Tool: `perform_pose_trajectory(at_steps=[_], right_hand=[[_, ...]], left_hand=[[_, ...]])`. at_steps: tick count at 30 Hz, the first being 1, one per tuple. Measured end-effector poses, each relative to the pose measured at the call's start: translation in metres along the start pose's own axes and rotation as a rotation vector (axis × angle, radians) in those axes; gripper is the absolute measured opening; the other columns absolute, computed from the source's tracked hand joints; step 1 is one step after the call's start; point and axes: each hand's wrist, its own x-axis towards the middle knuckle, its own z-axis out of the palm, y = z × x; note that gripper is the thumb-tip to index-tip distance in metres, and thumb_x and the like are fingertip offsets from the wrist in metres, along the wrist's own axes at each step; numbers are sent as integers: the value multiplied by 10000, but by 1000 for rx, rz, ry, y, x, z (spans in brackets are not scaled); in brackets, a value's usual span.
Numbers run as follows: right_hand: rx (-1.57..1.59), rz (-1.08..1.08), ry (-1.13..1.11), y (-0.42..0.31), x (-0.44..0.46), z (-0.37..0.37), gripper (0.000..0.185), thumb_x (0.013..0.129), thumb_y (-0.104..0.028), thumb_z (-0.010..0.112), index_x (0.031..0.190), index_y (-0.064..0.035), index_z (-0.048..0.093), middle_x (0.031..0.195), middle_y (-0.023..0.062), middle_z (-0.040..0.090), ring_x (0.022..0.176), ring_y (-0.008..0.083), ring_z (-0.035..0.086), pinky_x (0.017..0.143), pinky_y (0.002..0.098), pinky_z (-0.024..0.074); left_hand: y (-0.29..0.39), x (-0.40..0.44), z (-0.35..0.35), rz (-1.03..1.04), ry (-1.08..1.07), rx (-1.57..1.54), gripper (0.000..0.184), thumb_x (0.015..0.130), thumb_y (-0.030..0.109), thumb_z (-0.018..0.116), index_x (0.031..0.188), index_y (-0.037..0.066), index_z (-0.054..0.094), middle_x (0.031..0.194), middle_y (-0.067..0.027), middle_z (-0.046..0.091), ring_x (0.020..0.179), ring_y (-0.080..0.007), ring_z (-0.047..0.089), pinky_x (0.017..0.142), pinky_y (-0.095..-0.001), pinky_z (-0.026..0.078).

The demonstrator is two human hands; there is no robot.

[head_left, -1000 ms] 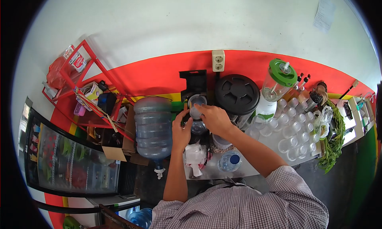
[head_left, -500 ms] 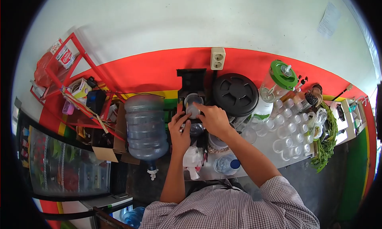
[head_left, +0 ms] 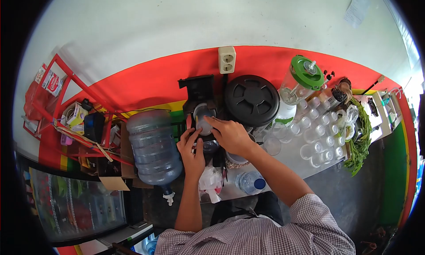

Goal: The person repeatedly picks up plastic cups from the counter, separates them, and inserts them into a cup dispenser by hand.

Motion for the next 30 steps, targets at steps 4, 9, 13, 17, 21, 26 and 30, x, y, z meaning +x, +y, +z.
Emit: perform_pose_trajectory(at_steps=[4,9,13,17,21,26,30], right_hand=[[75,-56,-24,11,-5,-6,567,989,-144,688,1542,-97,572,1335,265,715,1039,482,731,921,541,597],[144,-116,-53,3,-20,-46,648,988,-128,693,1602,-95,488,1495,289,611,1050,464,738,965,526,574],[192,-164,-13,18,-58,-91,644,985,-181,715,1584,-103,493,1447,272,646,1170,488,694,985,545,569],[277,-94,-52,42,-114,-145,565,997,-194,710,1525,-88,538,1316,253,701,1133,471,699,947,550,562],[235,-3,-124,75,-174,-182,569,1005,-173,714,1538,-71,543,1247,250,720,1000,398,733,871,496,571],[211,51,-119,135,-241,-204,543,996,-172,728,1509,-76,579,1261,224,728,1043,385,737,904,483,579],[208,168,-117,188,-293,-220,515,987,-165,737,1476,-67,610,1273,213,729,1038,383,737,914,479,578]], left_hand=[[6,-3,-1,-29,-15,46,350,1036,162,658,1371,163,758,1464,-85,617,1244,-309,516,974,-362,499],[26,-14,-11,41,114,191,402,1018,120,663,1414,150,723,1539,-131,607,1373,-334,529,1185,-452,358],[116,-40,-12,32,238,164,348,1017,98,664,1356,79,739,1479,-135,661,1343,-307,581,1139,-429,417],[184,-76,21,114,243,68,326,989,44,666,1303,20,750,1401,-161,701,1282,-303,632,1095,-407,463],[238,-107,74,285,-37,14,282,908,-5,681,1169,-9,790,1295,-185,733,1154,-329,681,1031,-413,529],[244,-134,157,272,-366,-62,288,934,32,708,1212,23,784,1299,-132,739,1148,-329,679,1049,-417,522],[213,-166,222,80,-612,-150,315,959,43,701,1269,39,757,1339,-107,734,1196,-279,688,1062,-403,510]])
